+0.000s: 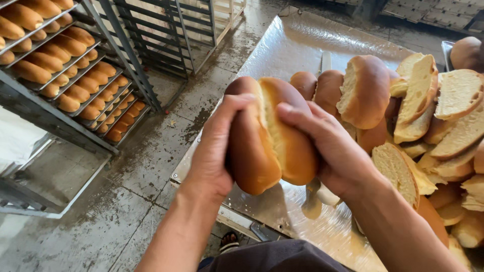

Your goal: The person slices multiple bread buns in half horizontally using a long serrated knife on a stainless steel table. Each bun is held with the left hand and cut with the right hand, then placed into a growing pile of sliced buns.

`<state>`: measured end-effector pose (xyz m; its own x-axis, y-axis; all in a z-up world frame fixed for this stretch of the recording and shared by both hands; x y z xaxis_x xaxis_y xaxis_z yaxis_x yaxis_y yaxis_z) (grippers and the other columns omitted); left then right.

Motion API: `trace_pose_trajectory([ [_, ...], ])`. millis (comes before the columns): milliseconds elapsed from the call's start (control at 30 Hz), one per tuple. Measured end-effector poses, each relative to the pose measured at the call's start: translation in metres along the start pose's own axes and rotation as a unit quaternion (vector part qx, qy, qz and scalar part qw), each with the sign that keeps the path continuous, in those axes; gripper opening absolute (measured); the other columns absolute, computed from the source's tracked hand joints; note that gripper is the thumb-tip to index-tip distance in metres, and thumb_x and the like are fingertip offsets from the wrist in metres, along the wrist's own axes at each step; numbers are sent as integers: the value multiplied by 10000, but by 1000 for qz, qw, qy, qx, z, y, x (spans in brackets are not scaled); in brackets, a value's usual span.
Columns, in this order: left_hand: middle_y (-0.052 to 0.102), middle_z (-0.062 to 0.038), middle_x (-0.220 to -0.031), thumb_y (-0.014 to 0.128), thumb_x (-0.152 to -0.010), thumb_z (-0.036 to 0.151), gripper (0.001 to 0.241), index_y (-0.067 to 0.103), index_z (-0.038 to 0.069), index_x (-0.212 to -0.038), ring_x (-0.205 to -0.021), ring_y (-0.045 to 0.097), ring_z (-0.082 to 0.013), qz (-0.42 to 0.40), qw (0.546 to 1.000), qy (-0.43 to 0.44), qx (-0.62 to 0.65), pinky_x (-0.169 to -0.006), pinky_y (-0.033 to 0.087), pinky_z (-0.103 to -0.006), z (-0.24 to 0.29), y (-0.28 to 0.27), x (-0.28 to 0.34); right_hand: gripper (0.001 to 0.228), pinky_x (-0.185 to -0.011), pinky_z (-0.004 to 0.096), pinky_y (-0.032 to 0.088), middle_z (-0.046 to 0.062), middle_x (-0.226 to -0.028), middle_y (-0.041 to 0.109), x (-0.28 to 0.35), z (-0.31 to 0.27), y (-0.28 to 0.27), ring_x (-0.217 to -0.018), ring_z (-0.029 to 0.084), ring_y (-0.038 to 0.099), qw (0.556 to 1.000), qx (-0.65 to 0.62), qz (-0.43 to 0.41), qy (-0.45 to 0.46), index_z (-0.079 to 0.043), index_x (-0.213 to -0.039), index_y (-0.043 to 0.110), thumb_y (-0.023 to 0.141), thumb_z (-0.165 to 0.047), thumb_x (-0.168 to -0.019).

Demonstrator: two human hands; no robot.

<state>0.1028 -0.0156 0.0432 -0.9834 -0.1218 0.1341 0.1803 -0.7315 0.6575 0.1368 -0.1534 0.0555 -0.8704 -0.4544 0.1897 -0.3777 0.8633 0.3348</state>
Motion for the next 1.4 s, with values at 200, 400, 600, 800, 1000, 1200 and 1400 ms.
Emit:
trace_pose_trajectory([
  [200, 638, -108, -1170, 767, -691, 403, 727, 556, 59, -1296, -1054, 646, -225, 36, 998, 5, 53, -925, 545, -370, -11, 5, -4, 637, -918, 325, 619, 113, -1242, 728, 4, -3, -12, -1061, 192, 763, 991, -119, 62, 21, -31, -1366, 602, 777, -295, -814],
  [400, 607, -136, -1249, 758, -695, 378, 756, 479, 93, -1338, -1117, 653, -258, 284, 923, 126, -226, -931, 553, -420, 25, -56, 10, 721, -805, 452, 590, 132, -1230, 613, 8, -119, -129, -1002, 258, 702, 798, 452, 379, -121, -156, -1460, 423, 815, -339, -883],
  [600, 563, -128, -1297, 743, -723, 442, 834, 397, 166, -1430, -1175, 599, -263, 245, 940, 8, -239, -970, 498, -414, -32, -73, -4, 408, -802, 453, 555, 222, -1155, 661, -2, -146, -149, -975, 348, 676, 634, 651, 370, -196, -17, -1291, 638, 756, -268, -992],
  [800, 449, -198, -1419, 746, -821, 449, 820, 401, 106, -1482, -1309, 490, -353, 235, 850, 50, -468, -1076, 430, -448, -57, -74, -4, 175, -879, 448, 548, 163, -1056, 718, 48, -23, -92, -963, 323, 700, 719, 642, 228, -142, -89, -1054, 736, 685, -191, -921],
  [1000, 334, -212, -1497, 757, -837, 368, 730, 430, 125, -1443, -1358, 358, -387, 235, 731, 111, -631, -1066, 312, -540, -61, -47, -1, 404, -872, 464, 515, 224, -1191, 601, 53, -43, -29, -1084, 430, 620, 526, 735, 239, -355, -58, -1091, 693, 759, -275, -757],
  [1200, 549, -170, -1374, 674, -919, 240, 413, 603, 105, -1303, -1304, 559, -333, 28, 778, 274, -564, -1123, 464, -436, -45, 29, -50, 339, -916, 479, 527, 248, -1176, 685, 25, -63, -74, -1043, 393, 700, 685, 667, 275, -100, -70, -1160, 621, 700, -327, -954],
  [1400, 358, -193, -1552, 787, -761, 351, 906, 354, 143, -1529, -1345, 411, -362, -22, 746, 172, -643, -1041, 390, -467, -103, 94, -130, 754, -832, 537, 512, 320, -1166, 648, 25, 18, -96, -1033, 477, 656, 689, 692, 209, -49, -58, -1306, 386, 799, -354, -749],
])
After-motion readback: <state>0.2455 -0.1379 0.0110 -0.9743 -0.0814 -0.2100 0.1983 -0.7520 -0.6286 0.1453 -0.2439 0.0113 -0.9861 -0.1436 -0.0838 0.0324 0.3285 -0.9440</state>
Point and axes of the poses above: each hand's wrist, its own x-axis away from the middle knuckle, its own y-axis out of the palm, z = x × y, the point moved 9 cm from there along -x, towards the middle knuckle
